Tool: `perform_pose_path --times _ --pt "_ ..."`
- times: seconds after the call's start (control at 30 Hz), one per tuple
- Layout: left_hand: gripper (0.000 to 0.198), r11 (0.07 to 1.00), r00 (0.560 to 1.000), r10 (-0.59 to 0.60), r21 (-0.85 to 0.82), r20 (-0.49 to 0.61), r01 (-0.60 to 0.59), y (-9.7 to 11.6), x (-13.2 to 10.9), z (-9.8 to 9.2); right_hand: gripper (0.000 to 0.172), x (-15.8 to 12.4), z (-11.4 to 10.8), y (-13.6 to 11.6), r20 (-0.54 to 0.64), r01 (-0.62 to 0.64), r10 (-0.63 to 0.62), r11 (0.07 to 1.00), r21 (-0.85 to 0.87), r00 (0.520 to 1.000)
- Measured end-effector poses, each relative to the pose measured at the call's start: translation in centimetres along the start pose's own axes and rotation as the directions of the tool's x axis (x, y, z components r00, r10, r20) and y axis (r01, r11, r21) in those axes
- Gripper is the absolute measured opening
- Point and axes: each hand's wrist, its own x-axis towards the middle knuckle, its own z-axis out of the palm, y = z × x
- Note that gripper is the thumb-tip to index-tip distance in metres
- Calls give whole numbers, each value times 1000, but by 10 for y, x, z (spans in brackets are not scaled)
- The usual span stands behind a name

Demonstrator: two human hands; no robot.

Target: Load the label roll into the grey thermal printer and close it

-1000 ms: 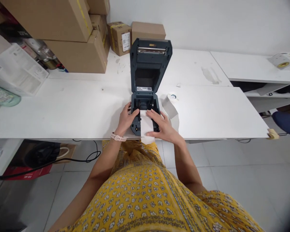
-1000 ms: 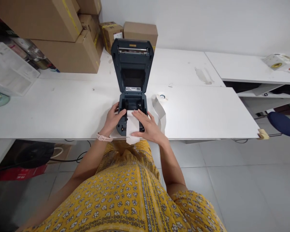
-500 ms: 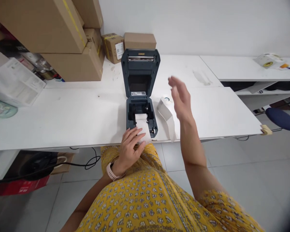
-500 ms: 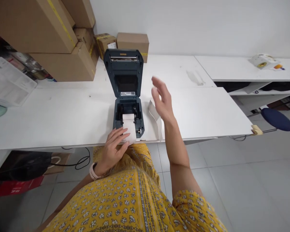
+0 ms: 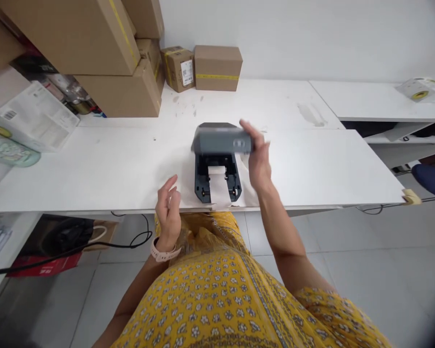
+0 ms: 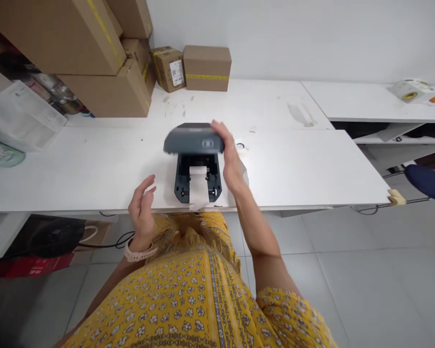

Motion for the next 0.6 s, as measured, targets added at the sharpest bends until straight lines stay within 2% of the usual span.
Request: perform_pose_path --times 0.07,0.13,0.27,0.3,0.4,0.5,0.6 --pt "50 991 995 -99 -83 31 101 -2 10 7 62 -47 3 -18 -7 -106 107 990 89 994" --pt "59 975 979 -178 -118 97 189 -3 17 18 49 -80 10 -25 -22 -210 214 970 122 977" --pt "84 921 910 -345 -101 231 375 -8 22 39 32 -108 27 -14 -60 -376 399 896 235 915" --pt "91 901 885 -387 -99 260 423 -10 22 43 37 -110 30 -10 -59 -419 454 859 293 889" --pt "97 833 819 -463 -149 338 532 -14 20 50 76 -109 32 1 33 -541 598 700 466 801" --pt "84 815 813 -425 -222 397 535 -14 21 50 97 -105 27 5 202 -619 626 570 540 753" --pt "72 836 826 -380 -227 415 499 -12 22 49 101 -103 23 7 271 -656 620 556 510 736"
